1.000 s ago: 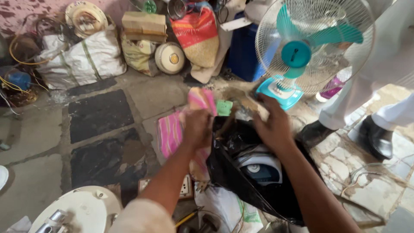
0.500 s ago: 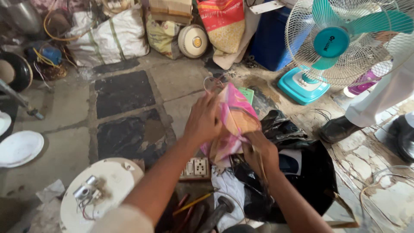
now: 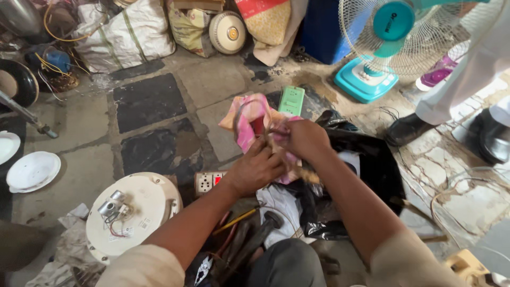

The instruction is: The person connects wires and secures components of a white ceiling fan motor assembly while using a screwdriver and holding electrical connectors by hand.

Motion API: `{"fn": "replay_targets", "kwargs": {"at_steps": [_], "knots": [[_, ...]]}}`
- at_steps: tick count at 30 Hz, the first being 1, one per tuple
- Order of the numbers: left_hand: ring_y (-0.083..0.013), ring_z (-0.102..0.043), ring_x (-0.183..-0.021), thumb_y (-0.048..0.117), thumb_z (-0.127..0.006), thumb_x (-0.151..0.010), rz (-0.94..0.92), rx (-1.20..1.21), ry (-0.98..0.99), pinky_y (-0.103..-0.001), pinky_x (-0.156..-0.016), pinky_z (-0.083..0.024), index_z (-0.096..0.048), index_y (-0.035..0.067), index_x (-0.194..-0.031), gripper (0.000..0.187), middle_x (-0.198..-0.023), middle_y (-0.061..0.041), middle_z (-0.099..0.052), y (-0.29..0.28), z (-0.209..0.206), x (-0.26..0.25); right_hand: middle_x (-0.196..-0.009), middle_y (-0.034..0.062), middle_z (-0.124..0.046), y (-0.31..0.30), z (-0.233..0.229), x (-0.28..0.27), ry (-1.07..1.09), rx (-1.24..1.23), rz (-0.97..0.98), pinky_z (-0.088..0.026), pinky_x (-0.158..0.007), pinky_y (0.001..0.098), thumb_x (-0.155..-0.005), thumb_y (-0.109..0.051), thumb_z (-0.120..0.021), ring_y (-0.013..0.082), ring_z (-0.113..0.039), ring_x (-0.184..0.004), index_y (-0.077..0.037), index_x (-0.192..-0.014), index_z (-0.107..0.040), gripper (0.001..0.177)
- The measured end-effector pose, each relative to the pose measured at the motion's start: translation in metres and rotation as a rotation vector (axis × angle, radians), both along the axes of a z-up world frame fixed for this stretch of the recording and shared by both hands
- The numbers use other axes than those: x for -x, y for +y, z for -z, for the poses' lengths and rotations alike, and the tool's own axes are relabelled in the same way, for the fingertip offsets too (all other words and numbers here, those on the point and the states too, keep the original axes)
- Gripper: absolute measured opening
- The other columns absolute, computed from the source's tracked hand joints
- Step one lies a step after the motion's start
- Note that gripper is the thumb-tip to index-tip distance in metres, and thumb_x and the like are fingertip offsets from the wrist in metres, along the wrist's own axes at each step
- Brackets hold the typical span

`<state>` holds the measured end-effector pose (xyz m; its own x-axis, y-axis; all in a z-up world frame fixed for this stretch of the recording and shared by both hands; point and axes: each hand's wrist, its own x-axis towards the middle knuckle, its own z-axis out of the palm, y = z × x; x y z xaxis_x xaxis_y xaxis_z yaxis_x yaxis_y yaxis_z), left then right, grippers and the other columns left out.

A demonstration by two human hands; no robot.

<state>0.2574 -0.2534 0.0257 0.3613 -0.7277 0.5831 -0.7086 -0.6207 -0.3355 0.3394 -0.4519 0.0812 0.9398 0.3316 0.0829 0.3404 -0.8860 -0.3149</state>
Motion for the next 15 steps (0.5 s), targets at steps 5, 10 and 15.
{"fn": "replay_targets", "kwargs": {"at_steps": [5,10,15], "knots": [[-0.0292,-0.063,-0.108,0.017,-0.061,-0.090,-0.268,-0.012,0.409,-0.046,-0.089,-0.053,-0.064,0.007,-0.114,0.027,-0.109,-0.010,-0.060,-0.001,0.007,0.032,-0.099,0.0189,-0.074,-0.017,0.051,-0.031,-0.114,-0.172,0.446,-0.054,-0.082,0.0535,-0.092,-0.034,-0.067,0.0421,-0.070,-0.097,-0.013,-0.104,-0.069,0.025],[-0.0336,-0.060,-0.128,0.016,-0.061,-0.080,-0.269,0.103,0.165,-0.040,-0.071,-0.057,-0.064,0.002,-0.118,0.041,-0.136,-0.016,-0.059,-0.034,0.018,0.050,-0.097,0.0227,-0.070,-0.036,0.075,-0.047,-0.193,-0.373,0.708,-0.052,-0.077,0.0558,-0.088,-0.037,-0.071,0.0466,-0.066,-0.092,-0.008,-0.103,-0.067,0.033],[-0.0404,-0.054,-0.120,0.014,-0.062,-0.090,-0.374,0.077,0.512,-0.051,-0.088,-0.055,-0.061,0.000,-0.123,0.036,-0.149,-0.022,-0.054,-0.041,0.041,0.064,-0.100,0.0225,-0.073,-0.092,0.083,-0.092,-0.228,-0.560,0.866,-0.054,-0.084,0.0495,-0.084,-0.033,-0.072,0.0411,-0.071,-0.095,-0.002,-0.103,-0.072,0.036]]}}
